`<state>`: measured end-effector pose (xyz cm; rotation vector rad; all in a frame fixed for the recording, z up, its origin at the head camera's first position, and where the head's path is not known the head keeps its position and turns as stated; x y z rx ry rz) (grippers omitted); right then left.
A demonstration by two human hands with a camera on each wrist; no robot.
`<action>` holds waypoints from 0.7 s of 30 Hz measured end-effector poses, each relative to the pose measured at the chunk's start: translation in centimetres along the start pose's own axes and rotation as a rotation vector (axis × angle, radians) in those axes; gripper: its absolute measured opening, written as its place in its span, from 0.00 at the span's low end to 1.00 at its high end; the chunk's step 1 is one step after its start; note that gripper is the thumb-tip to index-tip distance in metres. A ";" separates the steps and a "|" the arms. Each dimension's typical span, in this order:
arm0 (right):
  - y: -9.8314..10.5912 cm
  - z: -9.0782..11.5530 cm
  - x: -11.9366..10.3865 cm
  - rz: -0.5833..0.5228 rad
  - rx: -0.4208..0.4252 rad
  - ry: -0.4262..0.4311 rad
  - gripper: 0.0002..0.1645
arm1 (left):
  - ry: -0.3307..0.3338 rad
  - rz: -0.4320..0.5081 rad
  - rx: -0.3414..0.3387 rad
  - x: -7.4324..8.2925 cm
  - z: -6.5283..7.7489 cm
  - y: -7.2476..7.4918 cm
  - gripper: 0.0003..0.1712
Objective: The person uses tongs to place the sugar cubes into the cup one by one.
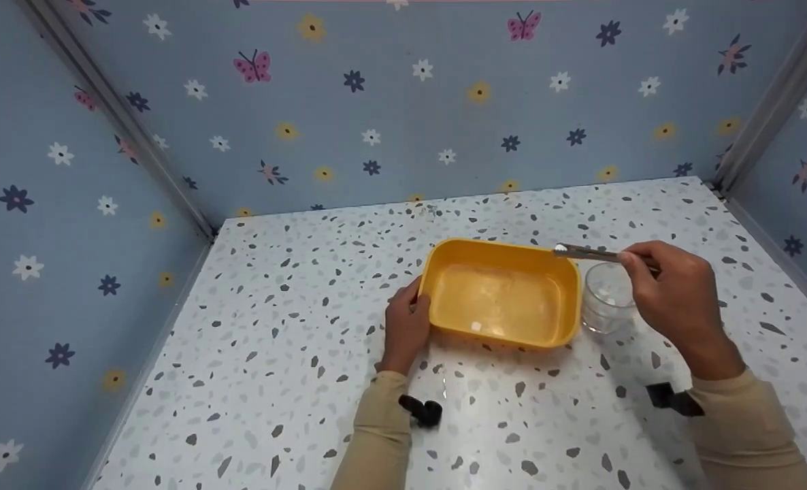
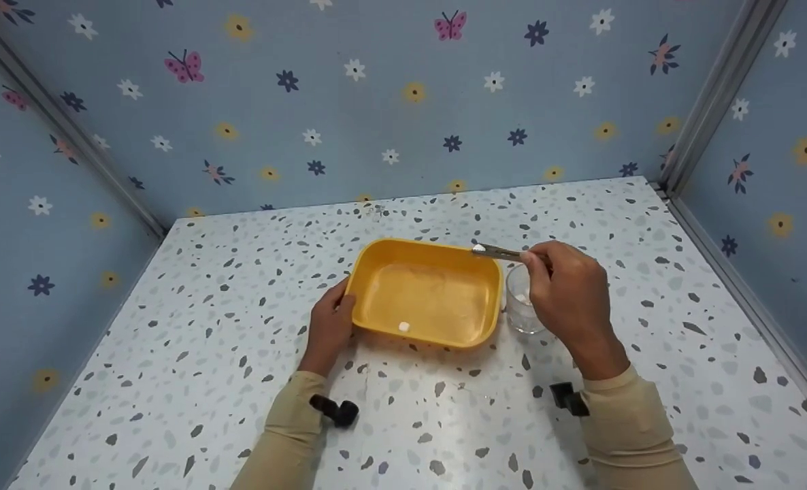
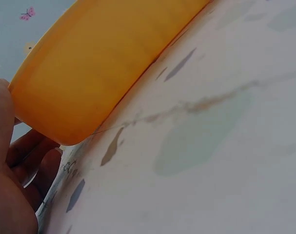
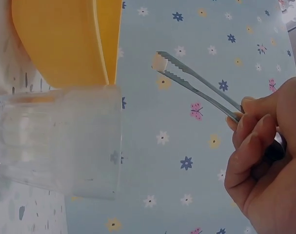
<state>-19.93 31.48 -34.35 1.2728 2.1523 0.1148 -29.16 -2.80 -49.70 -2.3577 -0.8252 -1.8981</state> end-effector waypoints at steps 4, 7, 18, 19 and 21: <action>0.6 -0.3 0.2 0.024 -0.003 -0.014 0.08 | 0.011 0.006 -0.006 -0.1 0.0 0.0 0.26; 1.0 -0.5 0.4 0.031 0.000 -0.012 0.08 | 0.024 0.020 -0.012 -0.1 0.1 0.0 0.26; 2.3 -1.0 1.1 0.071 -0.021 0.006 0.08 | -0.005 0.054 0.004 0.1 0.1 0.2 0.25; 2.4 -1.0 1.1 0.076 -0.027 0.006 0.08 | 0.001 0.052 0.002 0.1 0.1 0.2 0.25; 2.5 -1.0 1.3 0.084 -0.037 -0.002 0.08 | 0.011 0.048 -0.001 0.1 0.1 0.2 0.25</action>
Point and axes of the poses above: each hand's wrist, its own z-axis away from the middle knuckle, its own y-axis out of the back of the hand, x = y × z, the point moved 5 cm from there along -z, towards the middle knuckle, and after that the axes turned 15 degrees about x, right-handed, at the moved point
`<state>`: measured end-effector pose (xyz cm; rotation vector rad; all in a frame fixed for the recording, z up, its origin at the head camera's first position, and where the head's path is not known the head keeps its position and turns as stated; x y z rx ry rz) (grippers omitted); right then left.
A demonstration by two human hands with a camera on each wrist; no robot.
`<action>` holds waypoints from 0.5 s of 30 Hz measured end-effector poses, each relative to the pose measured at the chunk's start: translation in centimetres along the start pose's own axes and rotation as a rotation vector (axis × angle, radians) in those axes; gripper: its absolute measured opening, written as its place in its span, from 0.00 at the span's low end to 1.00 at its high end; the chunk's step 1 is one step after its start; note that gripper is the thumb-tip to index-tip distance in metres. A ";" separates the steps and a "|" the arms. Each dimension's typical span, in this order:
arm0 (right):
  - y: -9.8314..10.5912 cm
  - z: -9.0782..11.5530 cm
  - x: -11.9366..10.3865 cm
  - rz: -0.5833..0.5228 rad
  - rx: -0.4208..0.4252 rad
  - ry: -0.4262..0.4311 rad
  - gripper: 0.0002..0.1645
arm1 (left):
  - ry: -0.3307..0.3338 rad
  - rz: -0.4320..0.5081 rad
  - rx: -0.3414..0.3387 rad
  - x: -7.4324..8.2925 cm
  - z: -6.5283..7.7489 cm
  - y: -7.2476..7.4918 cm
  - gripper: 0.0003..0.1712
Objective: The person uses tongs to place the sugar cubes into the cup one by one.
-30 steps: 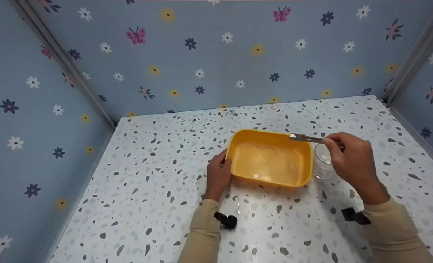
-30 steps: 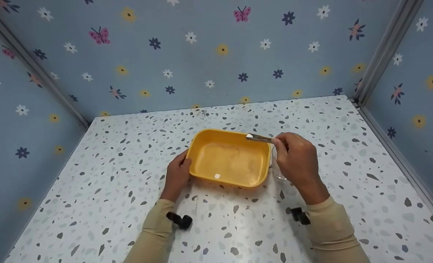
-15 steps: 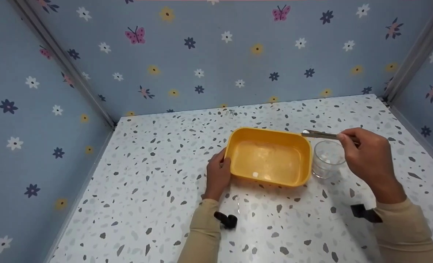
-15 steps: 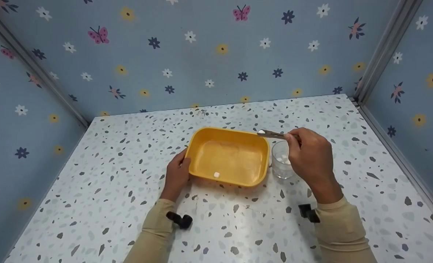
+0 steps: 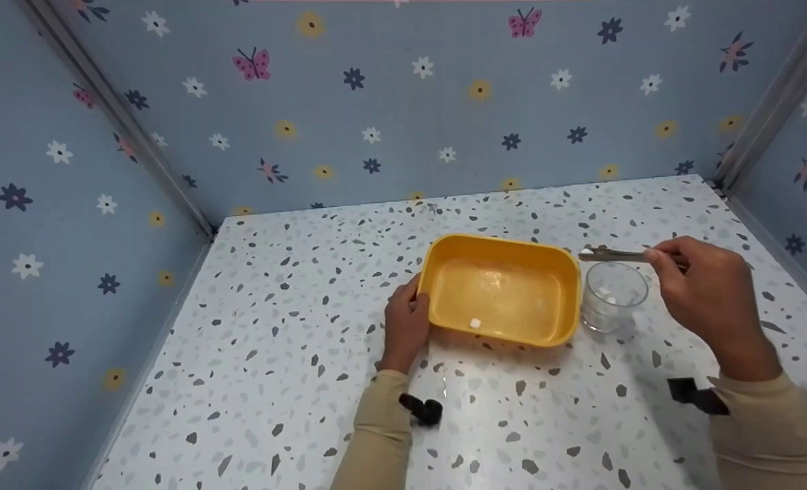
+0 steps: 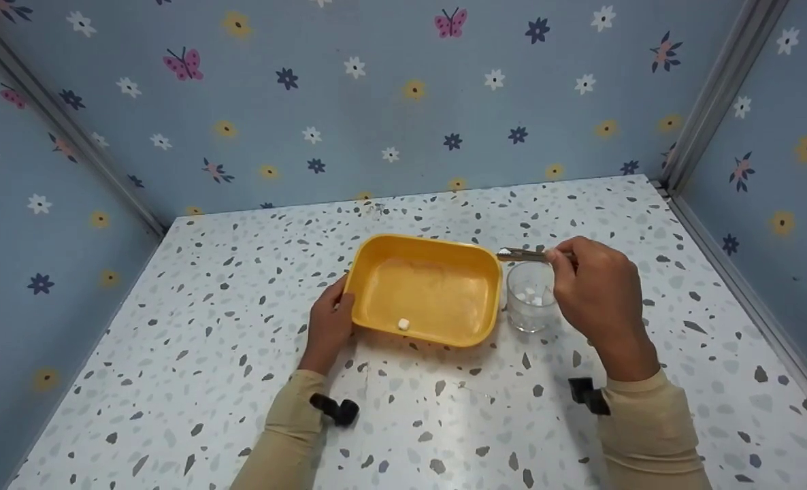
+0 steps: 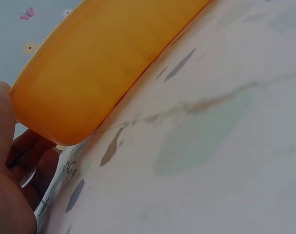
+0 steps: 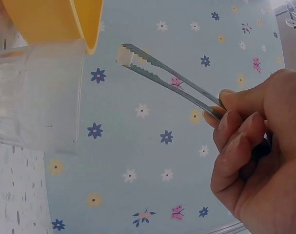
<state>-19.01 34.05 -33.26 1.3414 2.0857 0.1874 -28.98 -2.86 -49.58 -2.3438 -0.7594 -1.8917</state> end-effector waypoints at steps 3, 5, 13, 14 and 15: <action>0.1 0.0 0.0 0.013 -0.016 0.000 0.08 | 0.019 -0.013 -0.004 -0.1 0.0 0.0 0.26; 0.1 -0.1 0.0 0.021 -0.031 -0.001 0.09 | 0.025 -0.017 -0.004 -0.1 0.0 -0.1 0.26; 0.6 -0.1 0.5 0.062 -0.110 -0.064 0.11 | 0.040 -0.019 -0.008 -0.2 -0.1 -0.2 0.26; 0.6 -0.1 0.6 0.070 -0.119 -0.070 0.11 | 0.041 -0.018 -0.009 -0.2 -0.1 -0.2 0.26; 0.7 -0.1 0.5 0.078 -0.126 -0.072 0.12 | 0.044 -0.017 -0.010 -0.2 0.0 -0.2 0.26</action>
Point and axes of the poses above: each hand's wrist, its own z-axis away from the middle knuckle, its own y-axis out of the back of the hand, x = y × z, the point moved 5 cm from there along -z, towards the middle knuckle, and after that the axes turned 15 degrees about x, right-handed, at the moved point
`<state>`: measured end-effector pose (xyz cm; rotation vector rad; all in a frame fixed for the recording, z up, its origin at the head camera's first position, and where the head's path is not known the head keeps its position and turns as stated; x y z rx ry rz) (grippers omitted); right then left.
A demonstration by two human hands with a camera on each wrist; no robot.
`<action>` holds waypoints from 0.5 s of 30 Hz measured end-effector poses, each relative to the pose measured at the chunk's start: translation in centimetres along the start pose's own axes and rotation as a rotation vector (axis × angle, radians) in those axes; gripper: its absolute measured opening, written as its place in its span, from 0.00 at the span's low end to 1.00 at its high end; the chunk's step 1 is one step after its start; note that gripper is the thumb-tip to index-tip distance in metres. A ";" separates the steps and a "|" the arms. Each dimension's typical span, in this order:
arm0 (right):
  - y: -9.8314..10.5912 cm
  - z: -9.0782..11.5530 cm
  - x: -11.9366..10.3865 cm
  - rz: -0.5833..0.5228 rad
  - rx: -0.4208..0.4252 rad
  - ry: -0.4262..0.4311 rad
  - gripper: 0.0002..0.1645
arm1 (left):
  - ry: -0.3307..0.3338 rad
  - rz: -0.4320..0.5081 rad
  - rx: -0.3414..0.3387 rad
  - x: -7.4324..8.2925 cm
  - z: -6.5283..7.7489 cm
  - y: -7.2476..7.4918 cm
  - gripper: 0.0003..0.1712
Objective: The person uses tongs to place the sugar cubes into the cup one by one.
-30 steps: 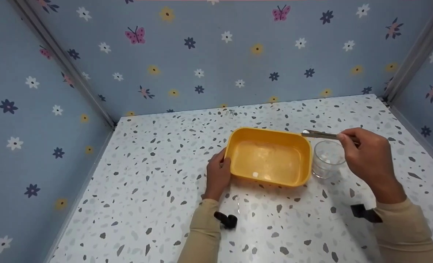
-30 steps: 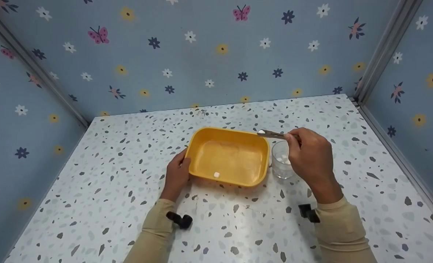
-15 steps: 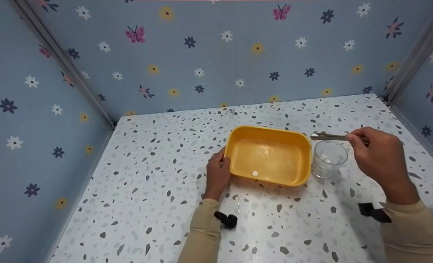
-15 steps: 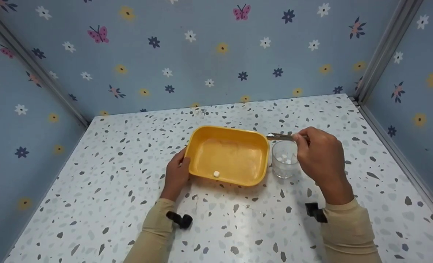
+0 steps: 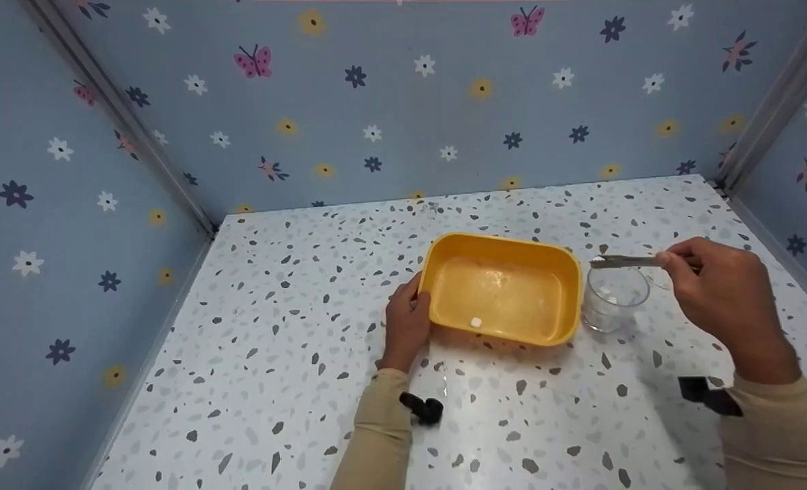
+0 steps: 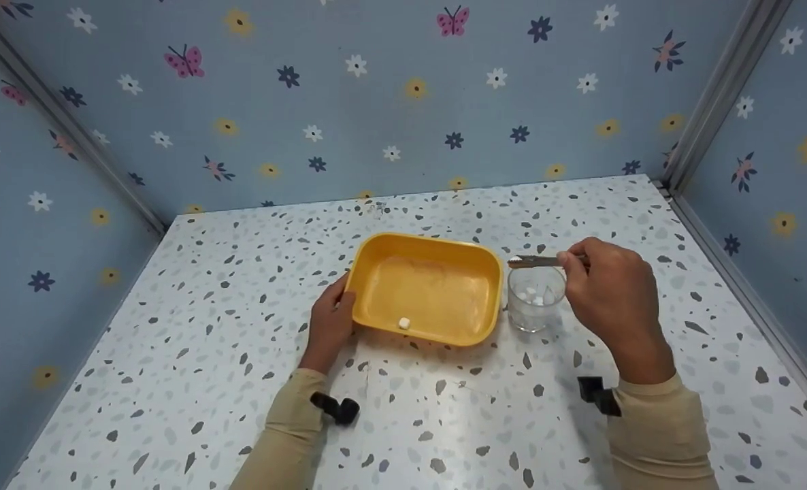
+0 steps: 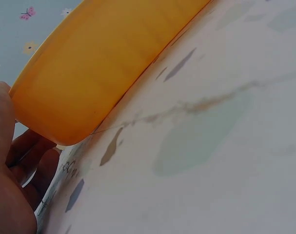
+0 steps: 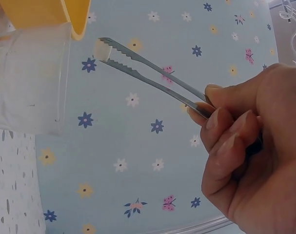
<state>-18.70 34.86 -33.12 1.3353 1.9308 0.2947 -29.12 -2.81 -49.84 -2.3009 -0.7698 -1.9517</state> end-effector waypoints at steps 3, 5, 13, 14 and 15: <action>0.0 0.0 0.0 0.027 -0.029 -0.007 0.12 | 0.000 0.002 0.002 0.0 0.0 0.0 0.26; 0.0 0.0 0.2 0.036 -0.055 -0.016 0.13 | -0.009 0.003 0.006 0.1 0.0 0.0 0.26; -0.4 -0.1 0.9 0.055 -0.134 -0.042 0.15 | -0.020 -0.002 0.012 0.2 0.0 0.1 0.26; -0.4 -0.1 0.9 0.057 -0.142 -0.046 0.16 | -0.020 -0.005 0.011 0.2 0.0 0.1 0.26; -0.5 -0.1 1.0 0.058 -0.150 -0.051 0.16 | -0.019 -0.007 0.011 0.2 0.0 0.2 0.26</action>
Point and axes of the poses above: each hand's wrist, its own z-axis away from the middle knuckle, its own y-axis out of the back of the hand, x = y × z, the point moved 5 cm from there along -z, towards the middle knuckle, and after that the axes turned 15 degrees about x, right-handed, at the moved point
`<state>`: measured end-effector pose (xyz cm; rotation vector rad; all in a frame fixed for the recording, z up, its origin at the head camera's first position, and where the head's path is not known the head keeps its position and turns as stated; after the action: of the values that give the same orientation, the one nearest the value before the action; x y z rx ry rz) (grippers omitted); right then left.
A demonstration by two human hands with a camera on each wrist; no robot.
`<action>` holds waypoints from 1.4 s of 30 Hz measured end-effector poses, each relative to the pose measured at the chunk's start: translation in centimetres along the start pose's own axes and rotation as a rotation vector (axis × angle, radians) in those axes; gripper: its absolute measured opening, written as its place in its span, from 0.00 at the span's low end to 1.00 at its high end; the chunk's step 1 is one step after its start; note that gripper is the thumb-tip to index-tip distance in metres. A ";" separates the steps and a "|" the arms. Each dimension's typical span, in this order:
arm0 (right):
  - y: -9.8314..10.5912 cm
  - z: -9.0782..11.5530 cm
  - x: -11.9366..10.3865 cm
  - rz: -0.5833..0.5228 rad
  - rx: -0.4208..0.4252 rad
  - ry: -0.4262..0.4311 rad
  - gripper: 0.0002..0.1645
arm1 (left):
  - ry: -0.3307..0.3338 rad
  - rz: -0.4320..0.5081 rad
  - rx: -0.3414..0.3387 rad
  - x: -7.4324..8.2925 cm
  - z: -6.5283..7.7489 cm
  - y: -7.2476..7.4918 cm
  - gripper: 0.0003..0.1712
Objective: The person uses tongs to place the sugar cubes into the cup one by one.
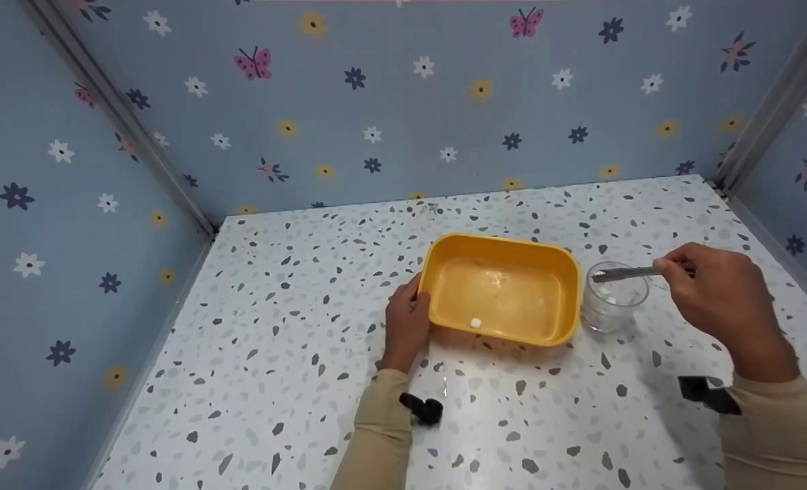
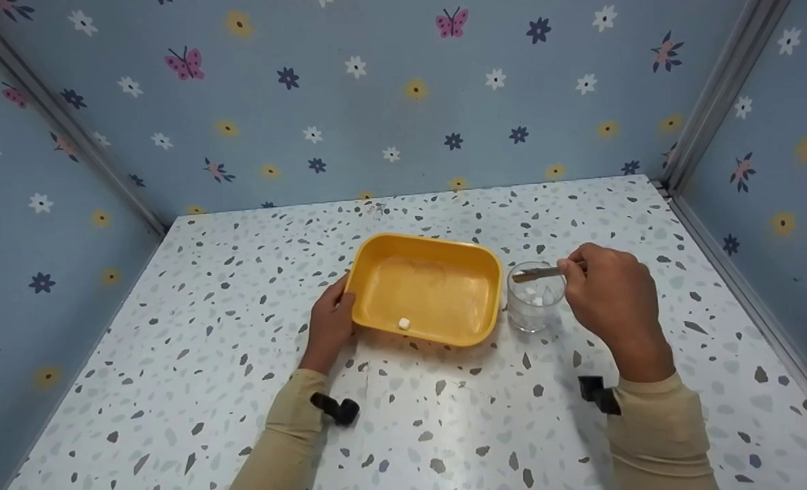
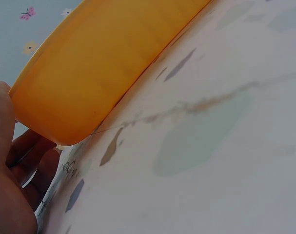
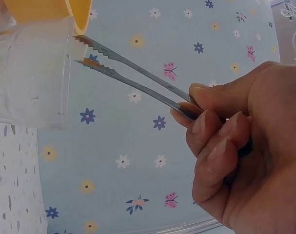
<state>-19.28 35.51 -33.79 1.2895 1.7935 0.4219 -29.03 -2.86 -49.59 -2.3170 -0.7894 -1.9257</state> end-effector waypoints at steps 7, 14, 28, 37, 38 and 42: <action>-0.6 0.1 0.4 0.002 -0.032 0.001 0.15 | 0.011 -0.003 0.001 -0.1 0.1 0.0 0.26; -1.1 0.0 0.9 0.050 -0.051 0.005 0.15 | 0.026 0.009 -0.004 -0.1 0.1 0.0 0.26; -1.1 0.1 1.4 0.090 -0.139 -0.009 0.16 | 0.029 -0.016 -0.009 -0.5 0.0 -0.2 0.26; -1.2 0.1 1.4 0.113 -0.199 -0.018 0.17 | 0.039 -0.003 -0.021 -0.3 0.1 -0.2 0.27; -1.2 0.1 1.4 0.114 -0.202 -0.017 0.17 | 0.039 -0.002 -0.021 -0.3 0.0 -0.2 0.27; -1.2 0.1 1.4 0.123 -0.221 -0.016 0.16 | 0.037 -0.004 -0.022 -0.3 0.0 -0.2 0.27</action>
<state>-20.02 36.27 -35.34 1.2463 1.6088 0.6572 -29.09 -2.81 -49.92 -2.2859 -0.7742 -1.9829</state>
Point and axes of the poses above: each hand's wrist, its own z-axis away from the middle knuckle, its own y-axis out of the back of the hand, x = y × z, the point moved 5 cm from there along -z, towards the middle knuckle, and after that the axes turned 15 degrees about x, right-handed, at the moved point
